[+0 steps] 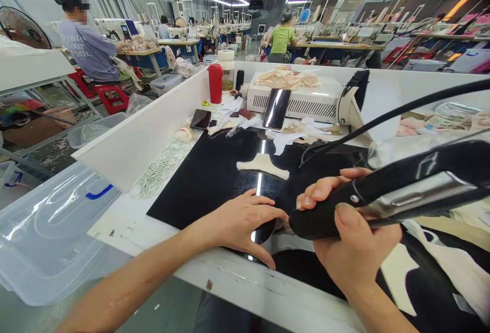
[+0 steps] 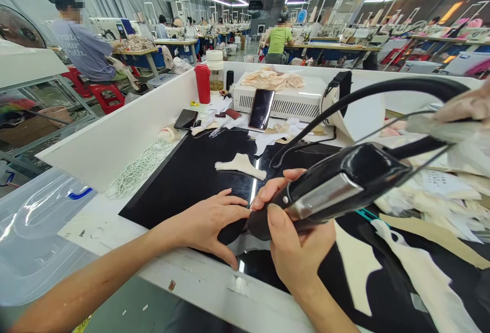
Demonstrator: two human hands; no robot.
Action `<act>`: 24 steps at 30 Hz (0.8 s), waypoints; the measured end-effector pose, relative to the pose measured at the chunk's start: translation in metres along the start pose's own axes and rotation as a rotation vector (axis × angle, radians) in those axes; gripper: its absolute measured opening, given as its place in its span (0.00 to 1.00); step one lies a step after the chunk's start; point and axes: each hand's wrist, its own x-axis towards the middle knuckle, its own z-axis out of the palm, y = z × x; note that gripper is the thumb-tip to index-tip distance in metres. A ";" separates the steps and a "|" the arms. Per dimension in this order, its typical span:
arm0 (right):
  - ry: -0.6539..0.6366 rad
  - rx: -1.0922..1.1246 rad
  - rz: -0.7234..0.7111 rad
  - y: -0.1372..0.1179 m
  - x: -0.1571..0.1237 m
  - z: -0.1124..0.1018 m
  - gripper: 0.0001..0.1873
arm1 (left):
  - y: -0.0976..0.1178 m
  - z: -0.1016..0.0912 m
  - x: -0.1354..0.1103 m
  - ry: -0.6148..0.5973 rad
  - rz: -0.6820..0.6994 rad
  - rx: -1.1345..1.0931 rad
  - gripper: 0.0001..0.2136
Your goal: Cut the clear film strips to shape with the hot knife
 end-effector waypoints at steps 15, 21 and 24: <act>-0.108 -0.026 0.010 0.001 -0.015 0.001 0.18 | 0.000 -0.004 0.001 -0.049 -0.013 0.007 0.37; -0.077 -0.013 0.010 -0.005 -0.009 0.002 0.21 | 0.001 -0.005 -0.002 -0.039 -0.001 -0.010 0.35; 0.001 -0.016 -0.030 -0.010 0.000 0.000 0.20 | 0.002 -0.009 -0.005 -0.030 0.024 0.018 0.24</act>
